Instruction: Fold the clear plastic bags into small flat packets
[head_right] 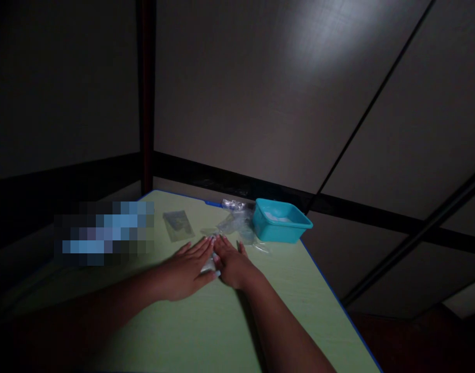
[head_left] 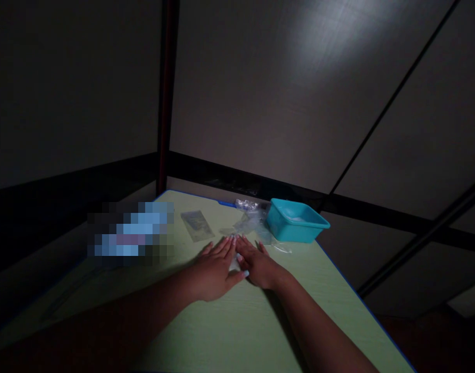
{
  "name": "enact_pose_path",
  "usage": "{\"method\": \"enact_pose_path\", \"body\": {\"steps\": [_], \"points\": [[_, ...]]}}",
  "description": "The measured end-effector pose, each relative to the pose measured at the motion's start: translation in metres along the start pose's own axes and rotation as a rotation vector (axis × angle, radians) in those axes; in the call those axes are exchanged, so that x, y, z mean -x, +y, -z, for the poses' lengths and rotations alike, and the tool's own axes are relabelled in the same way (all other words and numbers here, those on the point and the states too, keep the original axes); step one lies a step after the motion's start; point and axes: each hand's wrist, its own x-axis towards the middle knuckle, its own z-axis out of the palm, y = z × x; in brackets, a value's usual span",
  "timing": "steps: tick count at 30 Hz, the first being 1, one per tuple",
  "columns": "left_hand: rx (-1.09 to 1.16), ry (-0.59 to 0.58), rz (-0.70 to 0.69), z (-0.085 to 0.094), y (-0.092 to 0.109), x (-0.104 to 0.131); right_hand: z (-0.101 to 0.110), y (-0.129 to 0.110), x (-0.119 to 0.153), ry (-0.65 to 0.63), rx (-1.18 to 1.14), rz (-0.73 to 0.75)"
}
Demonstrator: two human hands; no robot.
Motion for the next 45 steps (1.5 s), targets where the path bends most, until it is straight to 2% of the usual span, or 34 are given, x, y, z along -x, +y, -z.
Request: {"method": "enact_pose_path", "body": {"steps": [3,8,10,12,14,17,20,24,30,35,37,39,44,45], "points": [[-0.043,-0.016,0.080,-0.004,-0.005,0.001,0.000,-0.003,0.000,-0.008,0.020,-0.022],[-0.129,0.082,0.288,0.002,-0.007,-0.002,0.000,-0.010,0.002,-0.019,0.050,-0.044],[-0.127,0.112,0.242,0.008,-0.005,-0.004,0.001,-0.011,0.004,-0.013,0.045,-0.046],[-0.098,0.108,0.118,0.013,-0.003,-0.004,0.003,-0.010,0.004,-0.013,0.028,-0.036],[-0.070,0.075,-0.005,0.016,0.001,-0.004,0.006,-0.006,0.004,0.008,-0.014,-0.032],[-0.069,-0.010,-0.088,0.016,0.003,-0.002,0.011,0.003,0.002,0.122,-0.073,-0.076],[-0.085,-0.141,-0.114,0.013,0.000,0.000,0.014,0.010,0.002,0.200,-0.094,-0.116],[-0.097,-0.255,-0.125,0.011,-0.005,-0.002,0.015,0.010,0.003,0.151,-0.124,-0.078],[-0.111,-0.292,-0.140,0.012,-0.007,-0.004,0.014,0.003,0.006,0.086,-0.200,0.016],[-0.094,-0.294,-0.138,0.011,-0.008,-0.004,0.011,0.007,0.004,0.146,-0.229,0.021],[-0.087,-0.263,-0.147,0.011,-0.009,-0.004,0.010,0.009,0.002,0.171,-0.225,0.044],[-0.067,-0.172,-0.165,0.012,-0.008,-0.007,0.009,0.011,0.000,0.198,-0.222,0.062],[0.105,0.314,-0.188,0.028,-0.006,-0.016,0.009,0.015,-0.001,0.263,-0.234,0.024],[0.134,0.382,-0.176,0.030,-0.006,-0.018,0.010,0.015,-0.001,0.263,-0.233,0.026]]}}
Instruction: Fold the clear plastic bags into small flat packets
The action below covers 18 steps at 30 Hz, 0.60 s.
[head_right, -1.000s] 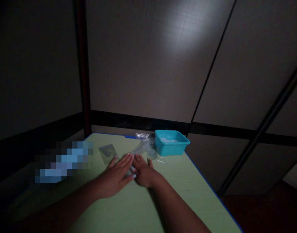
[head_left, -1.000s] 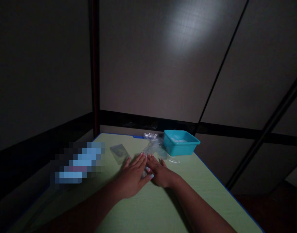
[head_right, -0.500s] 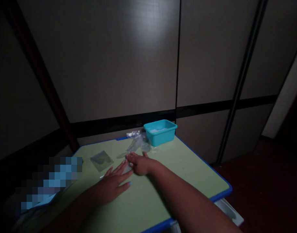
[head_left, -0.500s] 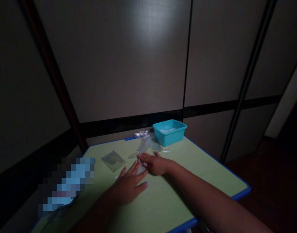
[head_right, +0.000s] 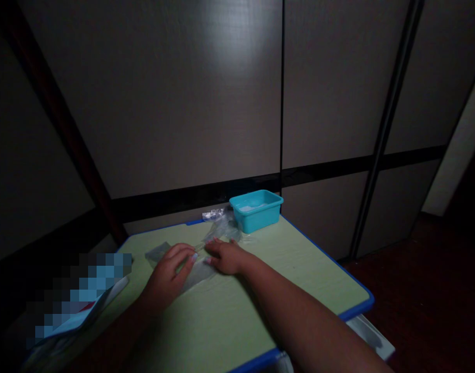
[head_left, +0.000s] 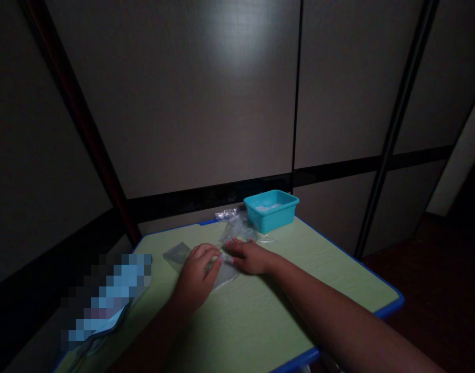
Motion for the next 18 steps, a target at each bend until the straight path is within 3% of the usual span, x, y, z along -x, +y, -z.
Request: {"method": "enact_pose_path", "body": {"steps": [2,7,11,18], "points": [[0.016,0.049,0.038,0.001,-0.003,-0.002,0.002,-0.001,0.000,-0.013,0.003,0.011],[-0.037,-0.105,0.099,-0.008,-0.014,0.001,0.005,0.000,-0.002,0.044,-0.017,0.054],[-0.068,-0.149,0.084,-0.012,-0.018,0.003,0.005,0.007,-0.006,0.110,-0.064,0.113],[-0.065,-0.227,0.100,-0.017,-0.027,0.006,0.002,0.014,-0.008,-0.038,0.030,0.162]]}}
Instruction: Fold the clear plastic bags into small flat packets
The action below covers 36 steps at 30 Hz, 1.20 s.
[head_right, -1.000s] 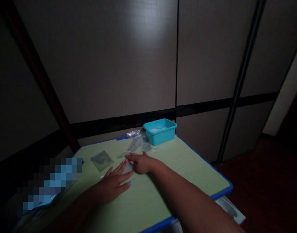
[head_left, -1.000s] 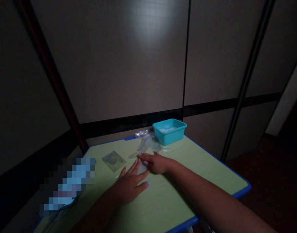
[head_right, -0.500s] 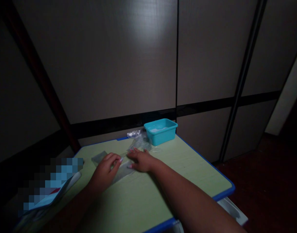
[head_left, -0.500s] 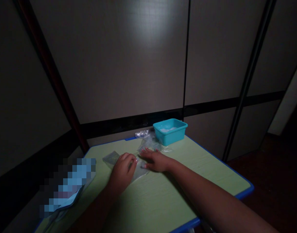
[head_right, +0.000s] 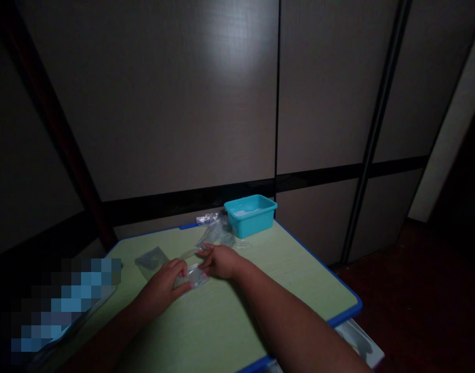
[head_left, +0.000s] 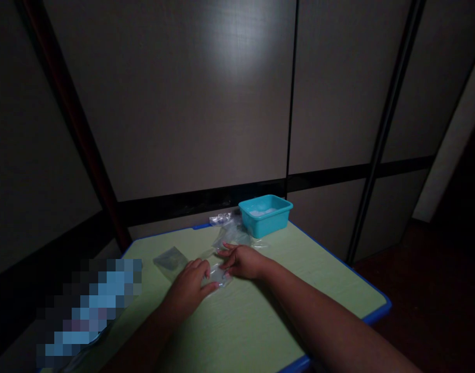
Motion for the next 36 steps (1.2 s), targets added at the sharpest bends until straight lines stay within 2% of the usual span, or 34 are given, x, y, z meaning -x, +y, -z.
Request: {"method": "enact_pose_path", "body": {"steps": [6,17,26,31,34,36], "points": [[-0.032,-0.016,0.013,0.002,0.000,0.000,0.003,-0.001,0.002,-0.085,0.060,-0.054],[-0.084,0.002,0.044,0.002,0.000,0.001,0.007,-0.003,0.006,-0.157,0.012,-0.147],[0.010,0.136,-0.024,0.004,0.006,-0.002,0.011,-0.009,0.007,-0.183,0.011,-0.186],[-0.089,0.092,-0.006,0.005,0.005,-0.001,0.011,-0.006,0.010,-0.199,-0.006,-0.170],[-0.102,0.044,0.001,0.004,0.003,0.000,0.011,-0.005,0.010,-0.147,-0.046,-0.151],[-0.092,0.029,0.005,0.003,0.002,0.000,0.012,-0.007,0.008,0.004,-0.154,-0.113]]}}
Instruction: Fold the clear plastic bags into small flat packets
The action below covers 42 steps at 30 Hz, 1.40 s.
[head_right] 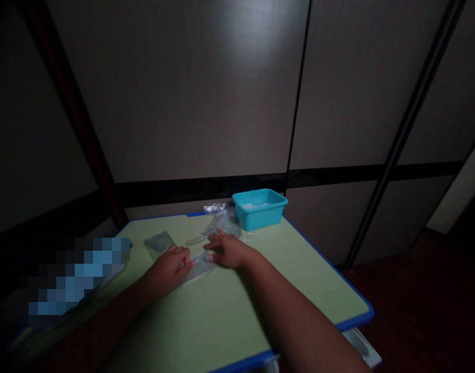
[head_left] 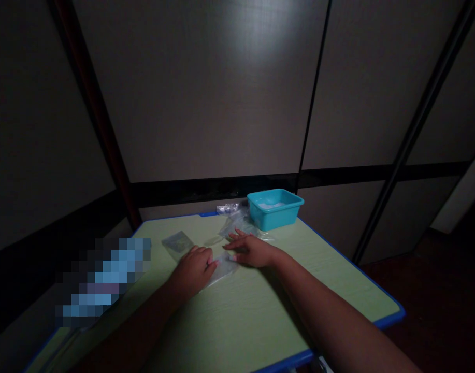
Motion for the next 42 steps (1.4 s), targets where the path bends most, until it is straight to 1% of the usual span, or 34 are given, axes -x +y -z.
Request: {"method": "enact_pose_path", "body": {"steps": [2,3,4,6,7,9,12,16,19,22,26,31,36,39,42], "points": [[0.000,-0.009,-0.003,0.000,0.000,0.001,0.002,-0.005,-0.002,0.173,-0.224,0.012],[-0.004,-0.011,-0.004,0.000,0.001,0.001,0.004,-0.008,-0.002,0.234,-0.377,-0.015],[-0.009,-0.010,-0.005,0.001,0.002,0.001,0.006,-0.011,-0.003,0.249,-0.547,-0.065],[-0.010,0.008,-0.009,0.003,0.006,0.001,0.010,-0.017,-0.002,0.221,-0.878,-0.163],[-0.006,0.029,-0.012,0.005,0.008,0.001,0.012,-0.018,-0.002,0.212,-0.989,-0.193],[0.021,0.058,-0.033,0.008,0.011,0.001,0.015,-0.019,-0.001,0.193,-1.131,-0.238],[0.104,0.061,-0.068,0.009,0.015,0.003,0.017,-0.016,0.001,0.152,-1.244,-0.289],[0.229,-0.027,-0.099,0.000,0.015,0.007,0.019,-0.013,0.001,0.081,-1.321,-0.382],[0.246,-0.101,-0.093,-0.009,0.013,0.009,0.020,-0.013,0.001,-0.001,-1.352,-0.426],[0.213,-0.150,-0.088,-0.014,0.011,0.011,0.019,-0.014,0.001,-0.053,-1.364,-0.406],[0.174,-0.169,-0.085,-0.014,0.011,0.011,0.013,-0.017,0.001,-0.117,-1.338,-0.363],[0.155,-0.165,-0.134,-0.012,0.012,0.012,0.005,-0.021,0.000,-0.141,-1.267,-0.333],[0.116,-0.189,-0.177,-0.011,0.012,0.010,0.002,-0.023,-0.001,-0.176,-1.295,-0.256],[0.088,-0.190,-0.148,-0.014,0.011,0.010,0.002,-0.022,-0.001,-0.152,-1.319,-0.234],[0.081,-0.204,-0.123,-0.018,0.008,0.010,0.003,-0.021,-0.001,-0.084,-1.309,-0.207]]}}
